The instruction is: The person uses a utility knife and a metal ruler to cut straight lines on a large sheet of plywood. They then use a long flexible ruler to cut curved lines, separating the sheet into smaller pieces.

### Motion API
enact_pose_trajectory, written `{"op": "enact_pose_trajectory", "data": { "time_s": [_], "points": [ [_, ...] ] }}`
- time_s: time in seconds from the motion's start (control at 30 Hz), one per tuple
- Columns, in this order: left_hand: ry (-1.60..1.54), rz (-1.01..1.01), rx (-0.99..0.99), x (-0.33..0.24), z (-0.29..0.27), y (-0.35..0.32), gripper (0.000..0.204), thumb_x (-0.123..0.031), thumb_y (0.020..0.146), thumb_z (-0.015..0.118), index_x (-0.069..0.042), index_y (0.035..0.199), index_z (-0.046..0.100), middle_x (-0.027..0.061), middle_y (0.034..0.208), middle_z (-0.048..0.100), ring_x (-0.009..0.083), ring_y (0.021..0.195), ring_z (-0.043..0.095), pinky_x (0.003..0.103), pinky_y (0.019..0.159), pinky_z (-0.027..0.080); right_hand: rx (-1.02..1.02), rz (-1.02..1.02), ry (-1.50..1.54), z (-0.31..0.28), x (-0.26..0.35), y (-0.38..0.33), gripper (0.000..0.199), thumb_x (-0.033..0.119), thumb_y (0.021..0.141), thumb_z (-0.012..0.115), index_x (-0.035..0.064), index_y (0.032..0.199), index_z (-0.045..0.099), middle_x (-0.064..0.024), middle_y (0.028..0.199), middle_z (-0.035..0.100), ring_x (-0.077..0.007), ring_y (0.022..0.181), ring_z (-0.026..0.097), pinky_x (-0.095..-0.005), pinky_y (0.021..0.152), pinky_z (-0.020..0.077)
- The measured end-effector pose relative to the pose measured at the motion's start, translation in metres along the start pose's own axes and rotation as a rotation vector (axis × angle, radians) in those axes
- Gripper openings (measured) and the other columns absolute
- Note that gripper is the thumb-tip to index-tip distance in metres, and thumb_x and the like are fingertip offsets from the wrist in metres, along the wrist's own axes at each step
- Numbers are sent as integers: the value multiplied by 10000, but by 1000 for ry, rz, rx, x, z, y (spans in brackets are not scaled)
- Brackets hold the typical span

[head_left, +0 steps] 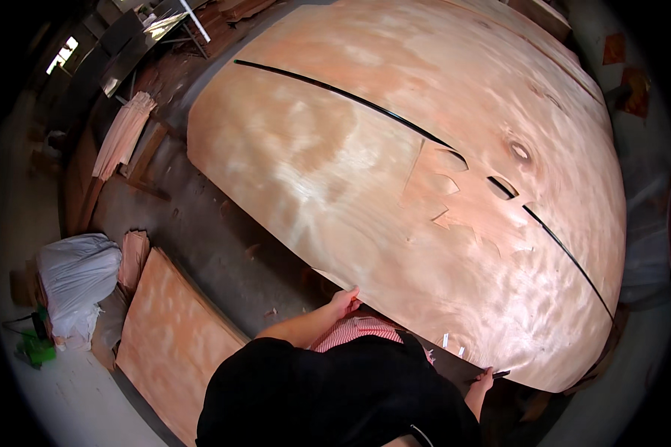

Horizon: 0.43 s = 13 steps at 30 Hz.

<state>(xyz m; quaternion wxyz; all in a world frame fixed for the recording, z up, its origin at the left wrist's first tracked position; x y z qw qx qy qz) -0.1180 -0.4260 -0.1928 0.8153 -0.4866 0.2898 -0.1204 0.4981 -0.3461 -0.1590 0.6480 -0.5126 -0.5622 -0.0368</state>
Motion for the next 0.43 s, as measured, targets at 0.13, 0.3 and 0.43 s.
{"op": "enact_pose_trajectory", "data": {
  "time_s": [0.13,0.3,0.43],
  "points": [
    [252,-183,-28,6,-15,0,363,-409,870,472,-56,887,553,85,862,629,122,661,576,206,499,464,20,91,-90,0,-7,-24,204,259,865,509,71,933,551,-67,897,629,-60,370,268,-201,334,236],
    [835,-283,190,-29,6,5,445,-430,890,396,-16,974,535,149,838,649,131,498,557,220,436,453,143,76,-319,3,-22,-68,280,295,857,494,100,1037,583,-68,911,650,-53,362,294,-196,336,232],
    [678,43,142,-85,39,29,408,-399,862,438,-45,1029,554,166,898,636,127,482,553,230,410,449,165,74,-355,22,-20,-120,307,280,781,602,107,1035,594,-68,898,653,-60,352,326,-206,337,235]
  ]
}}
Point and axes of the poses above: each hand's wrist, its own y-axis towards the middle knuckle, its own z-axis out of the palm, x = y × z, the point moved 9 cm from there along y, towards the middle knuckle
